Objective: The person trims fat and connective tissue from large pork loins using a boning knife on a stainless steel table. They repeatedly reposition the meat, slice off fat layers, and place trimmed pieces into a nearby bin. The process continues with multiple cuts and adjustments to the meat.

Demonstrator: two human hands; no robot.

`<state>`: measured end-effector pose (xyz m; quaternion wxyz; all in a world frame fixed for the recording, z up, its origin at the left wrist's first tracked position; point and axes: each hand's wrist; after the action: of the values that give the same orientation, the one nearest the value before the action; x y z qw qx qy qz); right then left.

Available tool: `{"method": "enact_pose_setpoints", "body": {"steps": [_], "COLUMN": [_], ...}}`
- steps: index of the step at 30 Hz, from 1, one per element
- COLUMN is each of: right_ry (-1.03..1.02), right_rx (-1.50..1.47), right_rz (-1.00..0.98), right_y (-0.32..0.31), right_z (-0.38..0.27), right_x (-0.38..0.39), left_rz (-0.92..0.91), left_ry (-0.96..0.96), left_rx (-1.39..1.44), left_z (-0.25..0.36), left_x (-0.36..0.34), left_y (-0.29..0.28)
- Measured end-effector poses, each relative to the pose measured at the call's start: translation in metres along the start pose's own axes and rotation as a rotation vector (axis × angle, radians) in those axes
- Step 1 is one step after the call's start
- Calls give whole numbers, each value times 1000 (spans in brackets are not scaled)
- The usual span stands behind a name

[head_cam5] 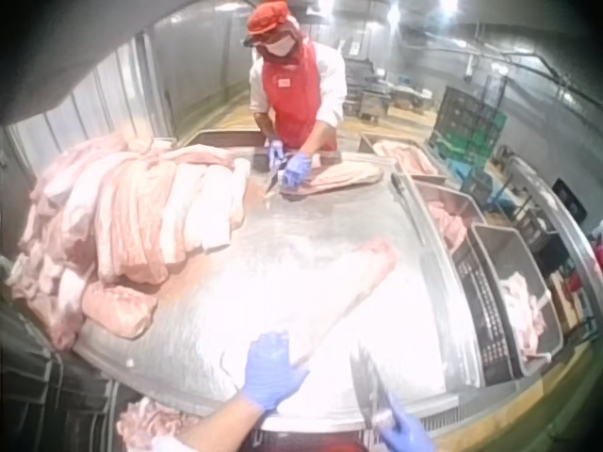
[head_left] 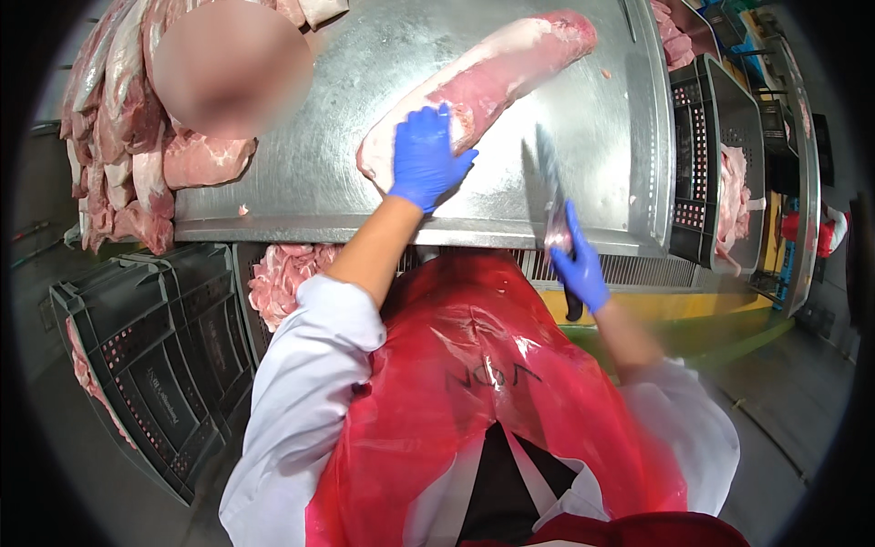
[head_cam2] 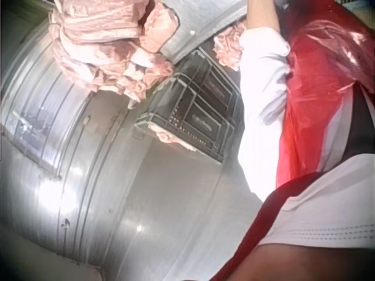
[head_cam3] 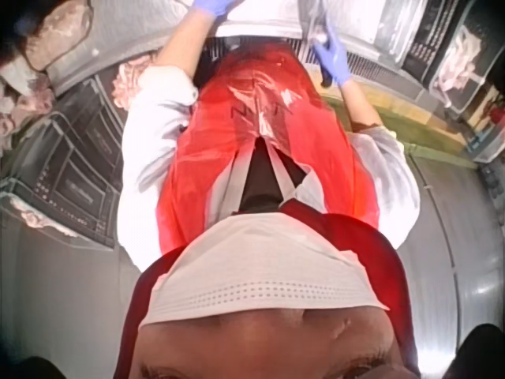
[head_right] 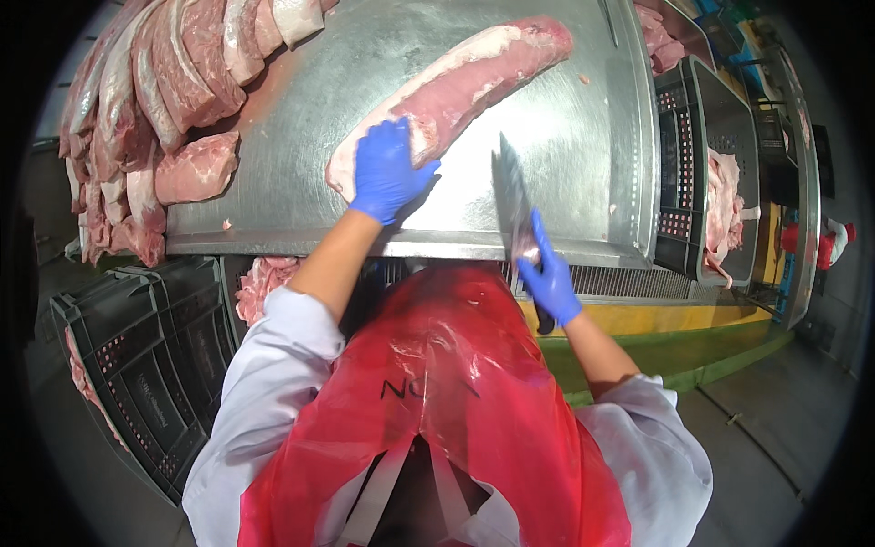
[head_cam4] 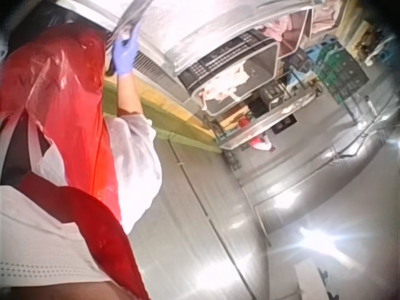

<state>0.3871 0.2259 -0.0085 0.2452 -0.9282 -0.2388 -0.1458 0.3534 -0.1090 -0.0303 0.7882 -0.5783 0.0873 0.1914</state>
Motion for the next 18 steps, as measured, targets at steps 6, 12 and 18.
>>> {"method": "enact_pose_setpoints", "body": {"steps": [6,12,18], "right_ry": [-429,-374,-476], "right_rx": [-76,-109,129], "right_rz": [214,-11,-139], "right_y": [19,97,107], "right_z": [-21,-81,-28], "right_x": [-140,-199,-136], "left_rz": [-221,-185,-179], "left_ry": [-432,-575,-893], "left_rx": [188,499,885], "left_z": [-24,-12,16], "left_x": [-35,-30,-32], "left_y": [-1,-12,-16]}}
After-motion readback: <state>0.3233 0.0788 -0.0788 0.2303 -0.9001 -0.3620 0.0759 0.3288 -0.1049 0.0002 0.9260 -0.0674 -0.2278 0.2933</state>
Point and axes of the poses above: each hand's wrist, its own x-axis away from the middle knuckle, its own y-axis out of the palm, z = x × y, and after that the axes turned 6 degrees about z, right-handed
